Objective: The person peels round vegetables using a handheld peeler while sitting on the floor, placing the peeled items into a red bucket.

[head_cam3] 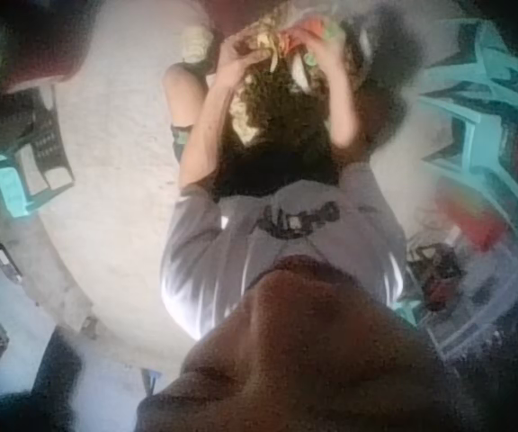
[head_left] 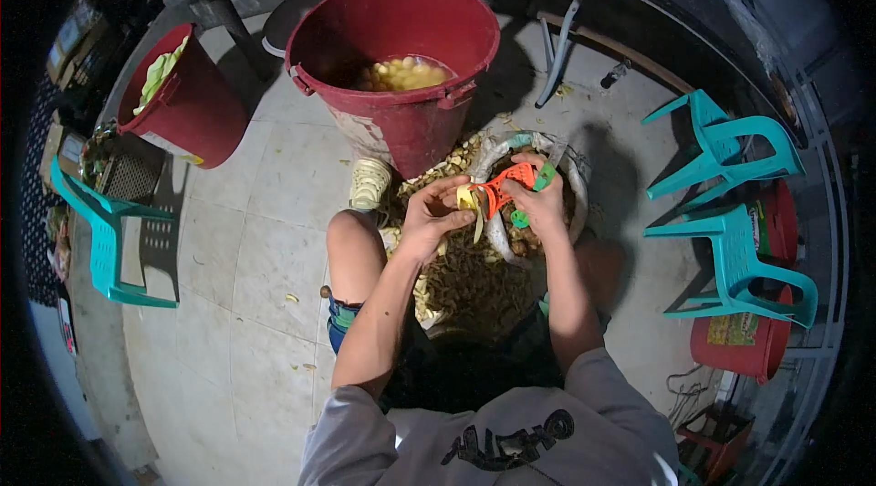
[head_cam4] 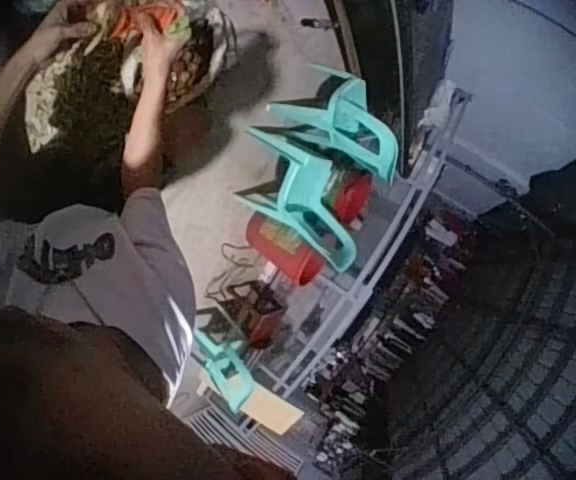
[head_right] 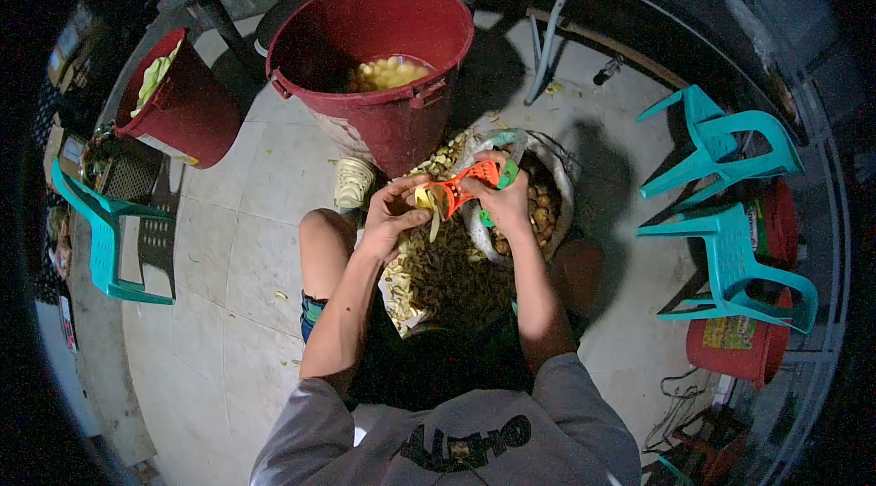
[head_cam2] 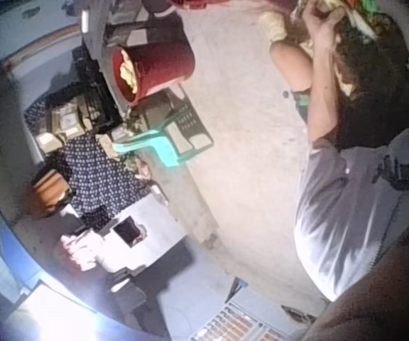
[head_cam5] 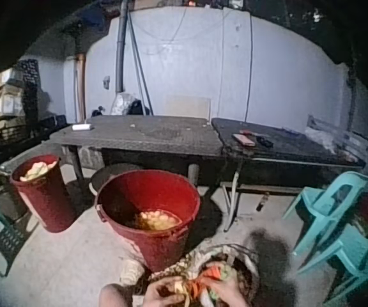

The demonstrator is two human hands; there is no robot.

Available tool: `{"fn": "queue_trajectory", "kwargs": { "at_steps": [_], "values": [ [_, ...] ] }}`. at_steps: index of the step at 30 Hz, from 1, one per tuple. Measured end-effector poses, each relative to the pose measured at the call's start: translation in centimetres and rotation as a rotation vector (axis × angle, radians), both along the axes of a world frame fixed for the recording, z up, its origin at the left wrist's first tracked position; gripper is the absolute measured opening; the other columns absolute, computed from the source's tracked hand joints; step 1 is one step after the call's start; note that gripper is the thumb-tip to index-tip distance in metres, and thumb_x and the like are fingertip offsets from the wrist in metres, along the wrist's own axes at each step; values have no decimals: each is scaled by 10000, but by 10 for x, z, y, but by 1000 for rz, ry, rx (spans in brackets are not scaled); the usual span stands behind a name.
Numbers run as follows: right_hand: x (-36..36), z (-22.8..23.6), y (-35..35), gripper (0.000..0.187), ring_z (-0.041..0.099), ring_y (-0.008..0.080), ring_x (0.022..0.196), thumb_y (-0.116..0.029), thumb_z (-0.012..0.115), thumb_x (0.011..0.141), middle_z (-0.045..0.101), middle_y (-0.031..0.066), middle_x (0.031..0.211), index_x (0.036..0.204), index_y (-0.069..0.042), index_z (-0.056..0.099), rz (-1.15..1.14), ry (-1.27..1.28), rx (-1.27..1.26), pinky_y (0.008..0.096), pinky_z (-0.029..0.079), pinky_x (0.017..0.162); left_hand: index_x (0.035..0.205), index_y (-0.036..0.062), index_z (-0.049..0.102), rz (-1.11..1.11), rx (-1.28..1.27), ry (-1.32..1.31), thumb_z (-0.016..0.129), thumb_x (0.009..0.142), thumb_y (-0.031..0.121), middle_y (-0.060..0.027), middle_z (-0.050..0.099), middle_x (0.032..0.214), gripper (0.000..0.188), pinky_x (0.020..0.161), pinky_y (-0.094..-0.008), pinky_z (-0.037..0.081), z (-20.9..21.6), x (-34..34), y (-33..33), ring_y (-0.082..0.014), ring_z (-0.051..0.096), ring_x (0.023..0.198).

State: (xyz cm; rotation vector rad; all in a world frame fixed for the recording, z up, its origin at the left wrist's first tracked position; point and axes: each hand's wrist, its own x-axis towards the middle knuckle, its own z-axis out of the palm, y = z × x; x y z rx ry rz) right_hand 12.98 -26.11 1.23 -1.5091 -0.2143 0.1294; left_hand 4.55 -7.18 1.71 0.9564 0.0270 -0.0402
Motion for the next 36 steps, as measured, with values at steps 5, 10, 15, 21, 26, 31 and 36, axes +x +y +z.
{"fn": "queue_trajectory", "kwargs": {
  "at_steps": [5,10,15,21,26,31,36],
  "values": [
    [-6,14,-3,356,456,34,551,-23,740,766,551,-12,769,1067,-51,553,80,276,362,203,286,424,1221,-13,517,8,-25,-15,694,728,-103,-85,636,1055,531,839,-295,518,1,0,1,-166,614,983],
    [-1,5,-9,392,481,39,582,-126,784,745,579,5,821,1058,-45,561,85,177,154,206,324,430,1224,-4,520,5,-62,-5,689,726,-108,-78,633,1057,536,825,-282,516,-1,1,1,-161,614,973],
    [-3,13,-2,440,577,89,749,-200,826,710,617,35,881,1035,-29,585,60,24,13,241,477,565,1224,-3,521,22,-39,-5,685,730,-105,-74,623,1082,531,830,-278,511,1,0,3,-156,605,988],
    [-1,9,-4,405,597,144,829,-182,822,712,620,53,929,1001,-9,595,54,-87,-123,302,496,775,1226,-11,517,33,-13,-32,680,725,-114,-80,613,1104,536,853,-281,502,2,0,4,-155,594,1012],
    [2,2,-3,414,584,140,869,-184,826,708,612,58,958,1001,-7,594,-33,-137,-78,302,489,777,1222,-27,510,26,-35,9,674,719,-132,-97,613,1102,540,843,-296,512,6,-2,2,-171,601,1007],
    [4,-8,-4,373,493,49,610,-85,777,751,567,6,824,1051,-31,562,-50,-36,58,212,360,461,1221,-31,508,11,-2,-26,683,703,-143,-101,617,1094,559,847,-307,516,3,1,0,-175,603,1003],
    [-1,4,2,434,577,142,896,-131,822,708,610,66,993,1037,4,574,-80,0,24,296,484,804,1210,-37,513,20,20,-8,691,691,-146,-103,619,1091,560,848,-305,514,3,0,-1,-175,603,1000]
  ]
}}
